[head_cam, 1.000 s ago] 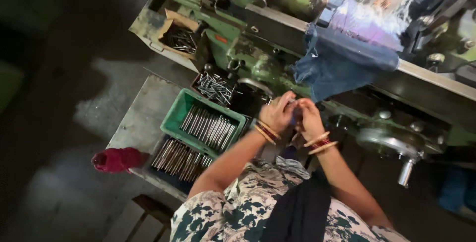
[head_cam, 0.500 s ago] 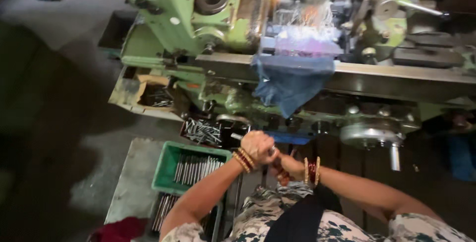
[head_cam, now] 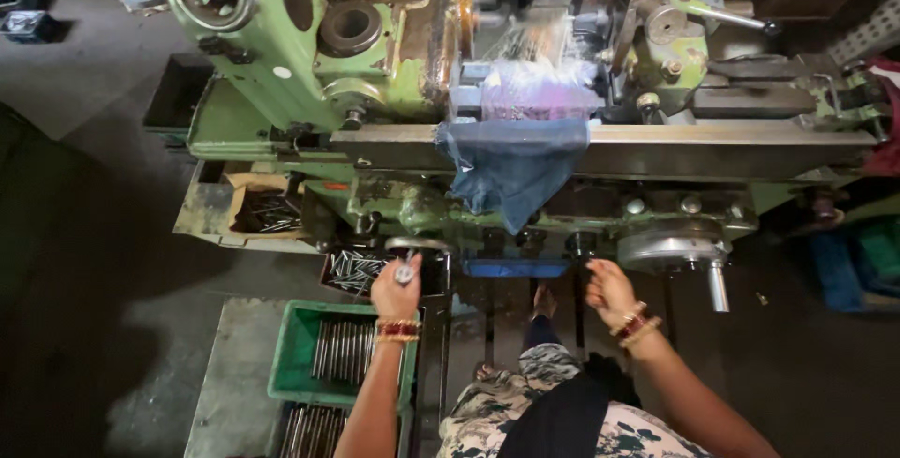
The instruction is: The person operates a metal turning machine, repeatedly inserting small metal rods into the chuck, activating the cutting tool, and then removing the finished rods to place them into a green bin. The process is repeated continuously throughout the clip.
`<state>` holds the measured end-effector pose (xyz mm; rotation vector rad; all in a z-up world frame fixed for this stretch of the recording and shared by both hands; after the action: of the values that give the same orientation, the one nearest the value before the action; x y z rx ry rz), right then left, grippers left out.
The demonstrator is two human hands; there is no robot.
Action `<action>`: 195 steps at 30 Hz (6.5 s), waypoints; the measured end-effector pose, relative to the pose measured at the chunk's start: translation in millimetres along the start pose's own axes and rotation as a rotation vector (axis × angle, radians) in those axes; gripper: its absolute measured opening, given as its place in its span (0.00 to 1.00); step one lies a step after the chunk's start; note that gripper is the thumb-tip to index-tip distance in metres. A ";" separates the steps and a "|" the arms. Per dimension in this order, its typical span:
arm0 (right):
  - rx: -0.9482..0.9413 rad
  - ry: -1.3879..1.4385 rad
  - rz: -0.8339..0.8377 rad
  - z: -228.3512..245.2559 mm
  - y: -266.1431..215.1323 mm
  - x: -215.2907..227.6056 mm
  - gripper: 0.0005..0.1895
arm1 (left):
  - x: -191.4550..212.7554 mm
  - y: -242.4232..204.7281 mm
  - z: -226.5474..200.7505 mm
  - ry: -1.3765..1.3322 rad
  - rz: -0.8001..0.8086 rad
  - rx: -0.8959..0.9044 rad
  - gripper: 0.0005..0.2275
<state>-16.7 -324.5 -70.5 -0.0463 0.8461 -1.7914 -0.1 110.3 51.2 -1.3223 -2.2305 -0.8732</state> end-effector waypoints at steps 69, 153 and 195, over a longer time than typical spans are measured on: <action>0.996 -1.450 -0.423 439.1 159.3 21.4 0.07 | -476.4 307.5 -240.6 -1.074 -0.052 0.589 0.16; 0.841 -1.650 -0.453 446.1 174.0 30.6 0.10 | -525.3 338.5 -162.1 -1.340 -0.017 1.048 0.17; 0.314 -0.853 0.232 6.9 24.6 -22.9 0.14 | -33.6 85.4 -33.1 -0.539 -0.281 0.073 0.08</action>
<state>15.4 -312.3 -70.8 -0.4534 -0.0415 -1.4551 91.8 96.7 80.7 -1.3484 -2.8862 -0.5557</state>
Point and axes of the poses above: each hand's wrist, its own y-axis towards the middle knuckle, its own x-axis out of the back of the hand, z = x × y, the point moved 3 cm from there along y, towards the middle knuckle, and after that the axes turned 5 degrees about x, right-handed, at the moved point
